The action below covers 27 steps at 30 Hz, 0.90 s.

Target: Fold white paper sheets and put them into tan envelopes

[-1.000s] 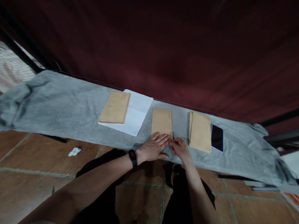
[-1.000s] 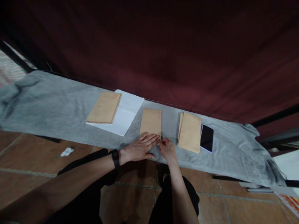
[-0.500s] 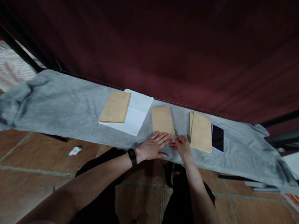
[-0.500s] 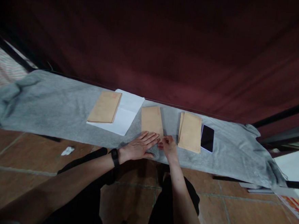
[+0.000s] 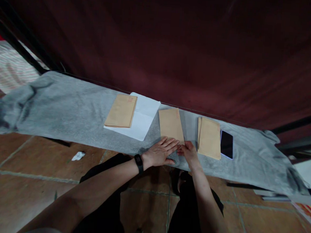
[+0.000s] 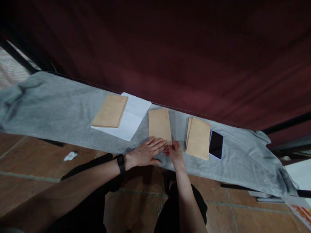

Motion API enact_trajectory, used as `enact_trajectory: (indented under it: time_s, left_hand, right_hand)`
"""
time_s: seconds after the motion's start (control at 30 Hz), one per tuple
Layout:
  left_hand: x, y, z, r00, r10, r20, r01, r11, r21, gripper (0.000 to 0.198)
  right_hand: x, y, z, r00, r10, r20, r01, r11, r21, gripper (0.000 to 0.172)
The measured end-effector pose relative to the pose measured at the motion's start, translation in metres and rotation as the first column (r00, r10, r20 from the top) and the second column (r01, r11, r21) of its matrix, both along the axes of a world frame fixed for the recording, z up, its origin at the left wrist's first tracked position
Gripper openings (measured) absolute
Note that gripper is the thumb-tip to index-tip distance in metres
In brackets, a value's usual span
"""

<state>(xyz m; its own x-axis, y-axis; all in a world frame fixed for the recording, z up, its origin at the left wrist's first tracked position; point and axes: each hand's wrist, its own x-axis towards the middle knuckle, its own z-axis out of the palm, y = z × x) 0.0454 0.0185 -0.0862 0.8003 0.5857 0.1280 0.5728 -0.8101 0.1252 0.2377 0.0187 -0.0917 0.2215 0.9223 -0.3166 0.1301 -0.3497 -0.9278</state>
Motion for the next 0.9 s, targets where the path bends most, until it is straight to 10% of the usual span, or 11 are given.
enact_trajectory:
  time_s: [0.63, 0.8, 0.9]
  left_hand:
    - [-0.013, 0.011, 0.003, 0.993, 0.115, 0.037, -0.113, 0.991, -0.068, 0.065]
    - [-0.012, 0.024, 0.015, 0.93, 0.279, 0.24, -0.207, 0.935, -0.287, 0.06]
    - [-0.002, 0.028, 0.025, 0.753, 0.457, 0.473, -0.111, 0.798, -0.593, 0.061]
  right_hand:
    - [0.01, 0.003, 0.005, 0.98, -0.149, 0.132, 0.138, 0.986, 0.09, 0.011]
    - [0.02, -0.002, 0.027, 0.906, -0.282, 0.316, 0.158, 0.917, 0.365, 0.022]
    - [0.016, -0.01, 0.038, 0.743, -0.387, 0.546, 0.046, 0.844, 0.535, 0.025]
